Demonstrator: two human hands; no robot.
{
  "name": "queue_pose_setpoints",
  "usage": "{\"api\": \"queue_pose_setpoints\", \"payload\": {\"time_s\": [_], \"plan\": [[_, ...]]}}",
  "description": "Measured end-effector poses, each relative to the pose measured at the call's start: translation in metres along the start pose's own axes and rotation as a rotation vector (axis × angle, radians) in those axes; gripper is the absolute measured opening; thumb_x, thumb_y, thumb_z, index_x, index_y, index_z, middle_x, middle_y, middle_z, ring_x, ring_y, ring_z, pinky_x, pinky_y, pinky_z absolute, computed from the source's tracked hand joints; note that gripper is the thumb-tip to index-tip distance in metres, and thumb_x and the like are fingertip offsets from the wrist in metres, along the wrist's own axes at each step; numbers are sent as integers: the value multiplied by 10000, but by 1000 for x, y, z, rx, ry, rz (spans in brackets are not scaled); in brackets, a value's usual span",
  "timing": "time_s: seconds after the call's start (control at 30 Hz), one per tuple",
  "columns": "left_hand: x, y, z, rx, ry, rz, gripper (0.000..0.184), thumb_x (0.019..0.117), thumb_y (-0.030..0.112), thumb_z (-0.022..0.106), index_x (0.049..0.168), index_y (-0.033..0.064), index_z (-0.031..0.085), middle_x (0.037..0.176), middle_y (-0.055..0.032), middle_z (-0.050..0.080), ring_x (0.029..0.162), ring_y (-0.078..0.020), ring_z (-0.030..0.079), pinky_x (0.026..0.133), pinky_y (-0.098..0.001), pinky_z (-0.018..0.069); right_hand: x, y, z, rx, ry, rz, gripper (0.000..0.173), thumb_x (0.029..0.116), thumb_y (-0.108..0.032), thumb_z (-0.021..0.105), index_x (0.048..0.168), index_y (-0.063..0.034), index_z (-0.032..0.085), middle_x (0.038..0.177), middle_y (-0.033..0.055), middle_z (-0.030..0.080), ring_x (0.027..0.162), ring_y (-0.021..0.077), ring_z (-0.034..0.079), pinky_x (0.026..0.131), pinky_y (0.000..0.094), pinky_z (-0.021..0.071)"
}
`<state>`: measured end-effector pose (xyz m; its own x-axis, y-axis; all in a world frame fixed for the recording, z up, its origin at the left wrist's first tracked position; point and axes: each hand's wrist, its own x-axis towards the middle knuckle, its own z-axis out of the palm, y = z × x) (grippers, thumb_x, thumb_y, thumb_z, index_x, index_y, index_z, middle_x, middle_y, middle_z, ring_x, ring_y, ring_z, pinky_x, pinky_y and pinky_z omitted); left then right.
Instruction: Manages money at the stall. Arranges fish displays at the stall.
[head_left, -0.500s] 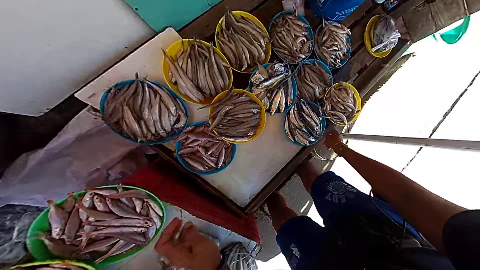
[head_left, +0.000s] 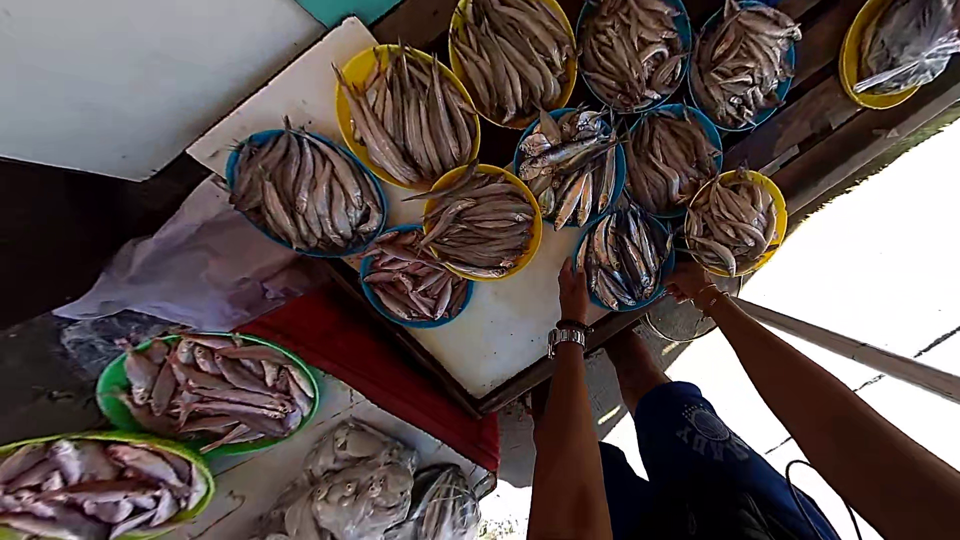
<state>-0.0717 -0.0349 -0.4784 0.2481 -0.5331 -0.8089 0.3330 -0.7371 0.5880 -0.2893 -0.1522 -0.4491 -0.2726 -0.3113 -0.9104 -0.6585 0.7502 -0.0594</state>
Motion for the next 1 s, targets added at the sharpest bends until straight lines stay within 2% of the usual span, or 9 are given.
{"api": "queue_pose_setpoints", "payload": {"time_s": [0.07,0.13,0.2,0.3,0.4,0.6,0.73,0.87,1.0], "plan": [[3,4,8,34,66,31,600,1095,339,439,1613,81,282,1585,-304,314,1392,-468,405,1075,-629,394,-6,1,4,-13,-54,11,195,950,-48,675,1134,9,644,775,82,643,577,121,576,521,269,487],[1,9,9,53,112,14,625,1089,371,455,1610,71,285,1573,-330,303,1404,-499,368,1112,-644,342,-16,4,8,17,-127,16,255,957,-35,645,1199,29,600,842,129,652,618,173,621,558,318,536],[-2,13,3,62,129,-39,642,1082,406,463,1607,79,291,1591,-318,286,1419,-498,355,1121,-639,339,-33,5,15,80,-187,0,301,957,-2,600,1247,59,543,903,174,668,665,218,678,607,357,588],[-8,19,-5,67,150,-125,633,1074,420,496,1583,77,338,1580,-317,297,1382,-508,386,1089,-628,380,-61,10,31,175,-147,-106,168,884,95,582,1051,82,559,724,129,657,548,188,669,529,322,593],[-17,16,-13,52,158,-170,634,1066,425,512,1572,78,352,1580,-309,309,1385,-501,393,1092,-628,378,-91,16,42,193,-119,-196,101,853,133,587,931,68,586,629,78,644,481,137,634,481,277,564],[-31,5,-27,27,216,-176,592,1068,414,511,1528,51,423,1567,-306,349,1402,-504,387,1130,-656,325,-130,17,53,70,-173,-262,56,909,87,561,877,53,593,591,62,634,459,121,613,464,261,540],[-39,2,-34,-17,268,-206,571,1071,433,496,1511,69,463,1550,-285,391,1390,-490,413,1129,-644,338,-142,11,57,-19,-185,-286,47,918,74,570,884,51,592,587,59,628,458,113,611,466,257,542],[-51,-5,-48,-43,316,-241,566,1075,437,486,1513,79,466,1549,-287,391,1380,-494,419,1121,-637,344,-154,7,70,-121,-214,-321,32,933,64,564,927,67,595,609,68,633,466,108,609,468,248,532],[-65,-15,-74,-29,353,-271,560,1084,420,471,1510,56,461,1541,-298,395,1388,-487,418,1131,-636,331,-165,7,94,-243,-270,-279,106,976,8,574,911,74,625,654,78,649,492,109,607,498,256,533]]}}
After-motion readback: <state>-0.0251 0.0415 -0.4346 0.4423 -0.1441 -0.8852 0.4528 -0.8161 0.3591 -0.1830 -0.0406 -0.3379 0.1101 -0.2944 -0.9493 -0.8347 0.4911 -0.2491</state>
